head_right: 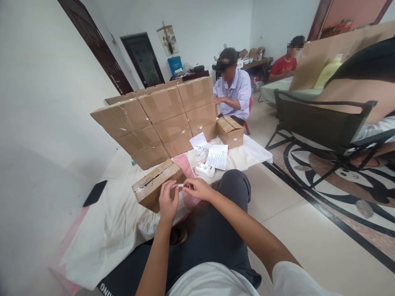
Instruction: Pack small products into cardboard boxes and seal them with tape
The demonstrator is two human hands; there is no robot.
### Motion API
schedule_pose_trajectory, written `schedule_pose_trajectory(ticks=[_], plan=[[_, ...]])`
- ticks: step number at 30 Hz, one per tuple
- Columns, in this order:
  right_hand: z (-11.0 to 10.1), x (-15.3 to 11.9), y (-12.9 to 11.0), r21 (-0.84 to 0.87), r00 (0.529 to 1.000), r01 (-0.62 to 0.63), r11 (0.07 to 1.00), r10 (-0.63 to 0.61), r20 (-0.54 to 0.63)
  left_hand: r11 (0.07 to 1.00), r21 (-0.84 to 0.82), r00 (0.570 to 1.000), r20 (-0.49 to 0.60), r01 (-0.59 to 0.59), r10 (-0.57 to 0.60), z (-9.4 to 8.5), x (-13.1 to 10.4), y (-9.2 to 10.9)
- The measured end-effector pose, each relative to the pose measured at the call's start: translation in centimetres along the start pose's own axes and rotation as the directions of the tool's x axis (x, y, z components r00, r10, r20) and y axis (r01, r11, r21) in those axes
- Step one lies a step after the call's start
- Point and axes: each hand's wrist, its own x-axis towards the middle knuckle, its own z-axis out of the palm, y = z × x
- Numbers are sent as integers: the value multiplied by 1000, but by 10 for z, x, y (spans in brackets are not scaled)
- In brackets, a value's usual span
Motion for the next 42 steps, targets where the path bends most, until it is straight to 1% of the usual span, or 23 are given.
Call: schedule_pose_trajectory(ticks=[3, 5, 6, 8, 10, 11, 12, 13, 15, 16, 18, 21, 24, 28, 31, 35, 42], plan=[[-1, -1, -1, -46, 1000, 21, 999, -22, -18, 1000, 5, 999, 22, -27, 27, 3, -1, 3], [-1, -1, 0, -80, 999, 41, 996, -43, -25, 999, 19, 999, 5, -36, 36, 3, -1, 4], [-1, -1, 0, -94, 998, 47, 994, -50, -29, 998, 55, 999, -35, -35, 37, 2, -1, 3], [-2, -1, 3, -108, 997, 49, 993, -54, -51, 977, 215, 985, -169, 8, 29, -4, 4, -2], [-3, -1, 6, -104, 995, 34, 994, -43, -85, 898, 421, 956, -293, 127, 2, -14, 13, -12], [-4, -1, 7, -96, 995, 21, 995, -31, -99, 846, 499, 950, -311, 187, -27, -21, 19, -20], [-5, -1, 8, -87, 994, 8, 996, -18, -111, 806, 545, 953, -293, 229, -72, -28, 25, -29], [-6, -1, 9, -79, 993, -3, 997, -7, -119, 787, 568, 963, -238, 240, -122, -37, 31, -40], [-6, -1, 10, -71, 992, -15, 997, 6, -125, 806, 560, 979, -62, 193, -192, -54, 42, -66], [-6, -1, 11, -73, 993, -16, 997, 7, -121, 831, 535, 980, 31, 152, -199, -63, 47, -79], [-4, 1, 11, -88, 995, -9, 996, 1, -99, 875, 477, 972, 159, 79, -175, -78, 53, -103], [3, 7, 12, -127, 999, 5, 992, -10, -40, 926, 377, 960, 248, 25, -127, -94, 59, -128], [12, 18, 18, -182, 999, 12, 983, -4, 46, 958, 286, 953, 285, 15, -100, -100, 60, -138], [21, 30, 30, -227, 993, 25, 974, 3, 119, 966, 257, 959, 267, 20, -91, -98, 60, -139], [24, 32, 37, -223, 989, 47, 974, -14, 147, 963, 270, 969, 231, 18, -83, -95, 60, -136], [27, 33, 39, -236, 985, 73, 969, -33, 168, 959, 283, 977, 200, 19, -78, -92, 59, -133], [36, 37, 43, -296, 983, 103, 950, -53, 174, 961, 276, 979, 195, 8, -65, -92, 58, -136]])
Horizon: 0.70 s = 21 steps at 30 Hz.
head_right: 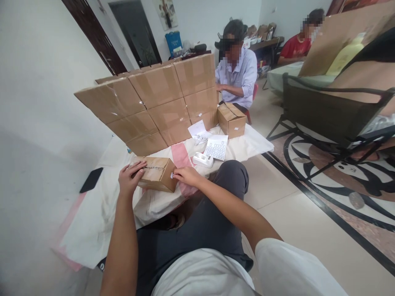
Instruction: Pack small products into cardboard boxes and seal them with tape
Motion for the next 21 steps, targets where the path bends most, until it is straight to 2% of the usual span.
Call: schedule_pose_trajectory(ticks=[9, 21], plan=[[1, -1, -4, -122, 999, -9, 993, 3, -48, 1000, -11, 999, -36, -9, 8, 0, -1, 4], [0, 0, -4, -61, 999, 4, 998, -7, -50, 1000, -4, 999, -36, 20, -20, -1, -1, 10]])
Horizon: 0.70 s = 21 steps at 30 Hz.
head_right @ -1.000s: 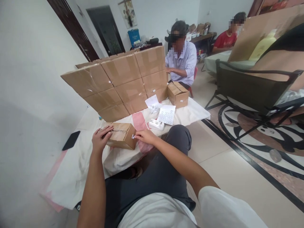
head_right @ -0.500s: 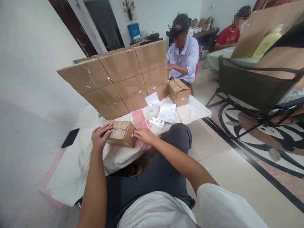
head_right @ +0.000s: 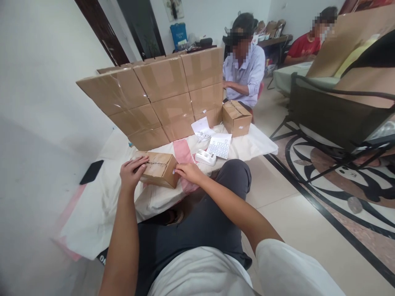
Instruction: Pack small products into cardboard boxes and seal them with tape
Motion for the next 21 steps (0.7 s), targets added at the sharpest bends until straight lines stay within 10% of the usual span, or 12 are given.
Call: schedule_pose_trajectory(ticks=[21], plan=[[-8, -3, -3, 10, 997, 25, 1000, -26, 73, 999, -15, 999, -45, 28, -29, 2, -2, 1]])
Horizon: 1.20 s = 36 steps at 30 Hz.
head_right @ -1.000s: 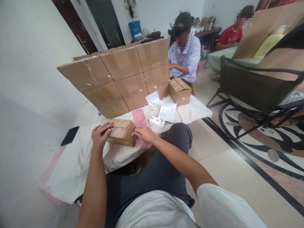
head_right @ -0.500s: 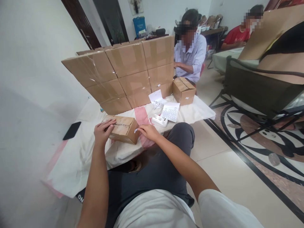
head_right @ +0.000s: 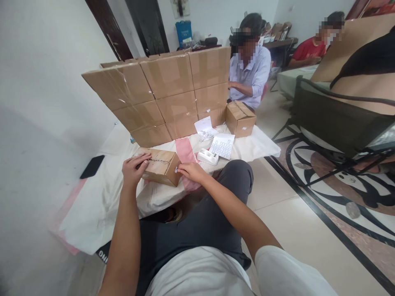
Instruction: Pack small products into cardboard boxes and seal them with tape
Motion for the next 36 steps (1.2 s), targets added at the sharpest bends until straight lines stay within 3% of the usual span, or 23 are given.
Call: schedule_pose_trajectory(ticks=[6, 14, 23, 29, 33, 36], plan=[[5, 2, 2, 7, 1000, -26, 1000, 26, -14, 1000, 20, 1000, 14, 9, -9, 0, 0, 1], [5, 4, -2, -3, 988, -151, 988, 151, -23, 999, 27, 999, 1, -44, 44, 1, -2, 0], [1, 5, 1, -22, 933, -327, 945, 320, -166, 999, 33, 1000, 6, -22, 21, 0, -3, 0], [3, 3, 1, -13, 944, -302, 953, 297, -140, 999, 38, 1000, 13, -12, 11, 0, -3, 2], [5, 2, 1, -30, 928, -342, 939, 333, -164, 999, 33, 1000, -2, -18, 18, 0, -3, 1], [5, -1, -3, -26, 951, -296, 955, 292, -102, 999, 37, 1000, 0, -31, 31, 0, -4, 0]])
